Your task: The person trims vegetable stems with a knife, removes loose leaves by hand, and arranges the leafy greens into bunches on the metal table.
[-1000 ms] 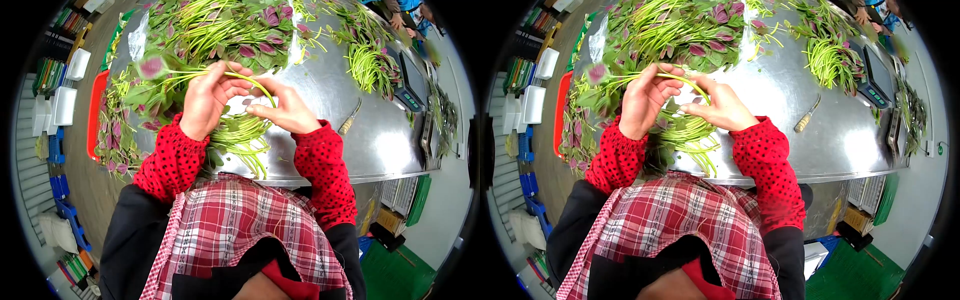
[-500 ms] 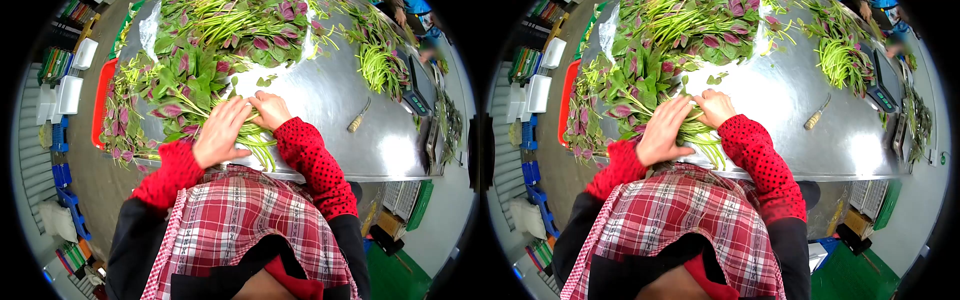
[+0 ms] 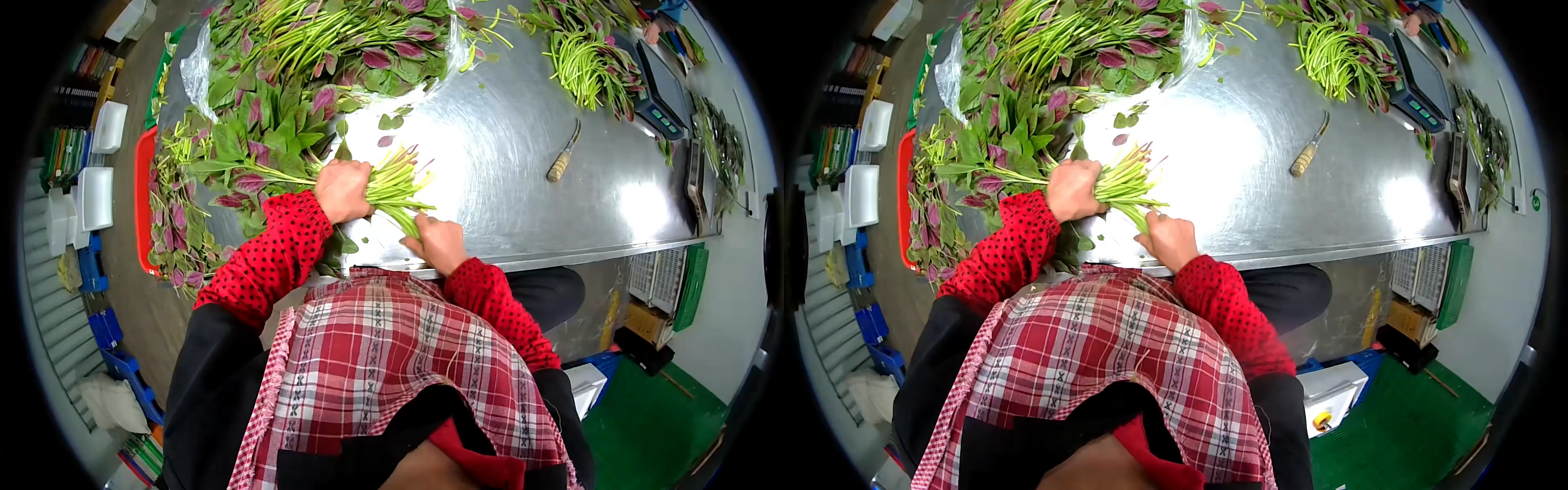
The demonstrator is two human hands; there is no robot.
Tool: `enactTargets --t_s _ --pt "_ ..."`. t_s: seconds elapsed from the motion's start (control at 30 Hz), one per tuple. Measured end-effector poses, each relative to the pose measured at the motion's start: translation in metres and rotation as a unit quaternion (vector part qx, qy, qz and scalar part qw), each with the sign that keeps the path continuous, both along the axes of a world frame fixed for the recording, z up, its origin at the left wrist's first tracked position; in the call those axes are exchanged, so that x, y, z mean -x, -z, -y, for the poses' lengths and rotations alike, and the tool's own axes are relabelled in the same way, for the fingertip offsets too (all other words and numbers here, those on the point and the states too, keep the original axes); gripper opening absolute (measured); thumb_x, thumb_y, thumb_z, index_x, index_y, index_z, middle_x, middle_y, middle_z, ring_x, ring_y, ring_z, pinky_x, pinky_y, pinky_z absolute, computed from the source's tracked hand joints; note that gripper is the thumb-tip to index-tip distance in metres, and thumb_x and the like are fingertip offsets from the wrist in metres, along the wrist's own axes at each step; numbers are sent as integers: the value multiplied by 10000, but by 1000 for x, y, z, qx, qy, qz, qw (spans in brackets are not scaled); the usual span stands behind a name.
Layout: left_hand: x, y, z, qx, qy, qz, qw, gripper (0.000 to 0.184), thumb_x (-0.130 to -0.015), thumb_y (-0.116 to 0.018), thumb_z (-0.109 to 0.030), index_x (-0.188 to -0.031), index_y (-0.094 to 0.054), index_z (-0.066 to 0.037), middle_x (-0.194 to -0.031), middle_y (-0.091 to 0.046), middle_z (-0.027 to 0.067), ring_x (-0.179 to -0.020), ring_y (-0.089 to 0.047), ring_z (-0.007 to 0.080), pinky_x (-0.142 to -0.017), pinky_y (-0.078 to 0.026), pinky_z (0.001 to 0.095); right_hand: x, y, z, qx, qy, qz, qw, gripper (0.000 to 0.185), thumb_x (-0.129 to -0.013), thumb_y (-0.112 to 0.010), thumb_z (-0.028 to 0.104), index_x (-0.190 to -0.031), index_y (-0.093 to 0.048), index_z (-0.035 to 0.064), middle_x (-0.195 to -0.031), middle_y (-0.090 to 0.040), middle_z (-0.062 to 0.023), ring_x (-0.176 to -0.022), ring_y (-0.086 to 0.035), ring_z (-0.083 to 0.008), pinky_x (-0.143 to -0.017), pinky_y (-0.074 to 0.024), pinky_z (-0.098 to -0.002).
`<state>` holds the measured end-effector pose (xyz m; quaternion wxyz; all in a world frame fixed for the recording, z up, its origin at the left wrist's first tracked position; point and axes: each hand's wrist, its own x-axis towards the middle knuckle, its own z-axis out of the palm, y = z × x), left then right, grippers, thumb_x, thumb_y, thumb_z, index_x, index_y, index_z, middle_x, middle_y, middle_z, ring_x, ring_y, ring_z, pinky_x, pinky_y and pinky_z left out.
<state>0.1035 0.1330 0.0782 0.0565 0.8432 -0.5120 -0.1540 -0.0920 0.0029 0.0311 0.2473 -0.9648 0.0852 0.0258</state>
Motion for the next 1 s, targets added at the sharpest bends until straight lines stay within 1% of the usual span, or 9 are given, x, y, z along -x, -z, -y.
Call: enactTargets --t_s 0.1,0.2,0.37,0.53,0.6,0.73,0.8,0.87,1.0 --pt "-7 -21 2 18 -45 -45 998 423 -572 -774 -296 -845 -600 -24 -831 -652 182 -791 -622 382 -741 -490 445 -28 6 23 37 10 136 990 234 -742 -720 204 -851 -569 63 -696 -606 -95 -611 -623 -278 -506 -480 -401" --pt "1 -36 -5 132 -42 -37 990 453 -575 -800 -250 -886 -570 -15 -892 -622 153 -858 -595 351 -786 -470 429 -60 12 44 85 -7 241 967 186 -707 -729 182 -766 -586 78 -671 -538 -53 -621 -569 -241 -556 -477 -367" --pt "25 3 -3 160 -13 -1 987 712 -546 -849 -255 -1092 -495 34 -1012 -562 153 -950 -543 329 -868 -422 421 -63 21 52 8 43 273 961 214 -649 -753 154 -815 -629 100 -790 -575 -20 -746 -569 -227 -603 -482 -360" --pt "42 6 -11 189 23 15 982 727 -535 -825 -223 -1127 -489 33 -1228 -484 194 -1127 -470 365 -947 -382 425 -25 14 57 28 99 229 968 256 -671 -763 184 -905 -687 115 -813 -591 -30 -743 -588 -244 -622 -486 -358" --pt "38 3 -5 174 29 22 984 716 -530 -813 -195 -1131 -490 24 -1293 -437 203 -1194 -432 366 -970 -369 430 -21 19 56 -63 140 116 981 205 -691 -766 193 -866 -702 107 -782 -587 -54 -689 -597 -268 -612 -485 -372" --pt "32 9 -6 124 6 -48 991 649 -545 -791 -149 -1112 -511 -5 -1249 -475 198 -1211 -437 367 -975 -364 447 -56 26 66 -140 137 205 959 141 -700 -720 74 -841 -710 79 -757 -587 -86 -662 -601 -288 -608 -484 -376" --pt "40 10 -18 211 49 -9 976 634 -547 -785 -127 -1106 -513 -4 -1275 -468 195 -1221 -439 368 -981 -368 454 -76 28 70 -182 85 217 955 196 -664 -691 22 -852 -711 74 -828 -614 -112 -774 -623 -283 -695 -503 -349" --pt "46 5 -21 191 38 -4 981 635 -550 -782 -116 -1121 -522 -27 -1348 -420 205 -1287 -377 380 -1026 -344 464 -81 26 79 -137 -15 199 970 192 -681 -699 33 -869 -714 68 -859 -623 -118 -848 -623 -278 -768 -507 -340" --pt "50 4 -19 191 33 5 981 646 -533 -792 -116 -1117 -528 -26 -1336 -432 194 -1256 -401 381 -1009 -356 470 -63 12 102 -199 -46 44 978 183 -746 -704 42 -928 -718 38 -910 -662 -121 -849 -634 -254 -795 -508 -320"
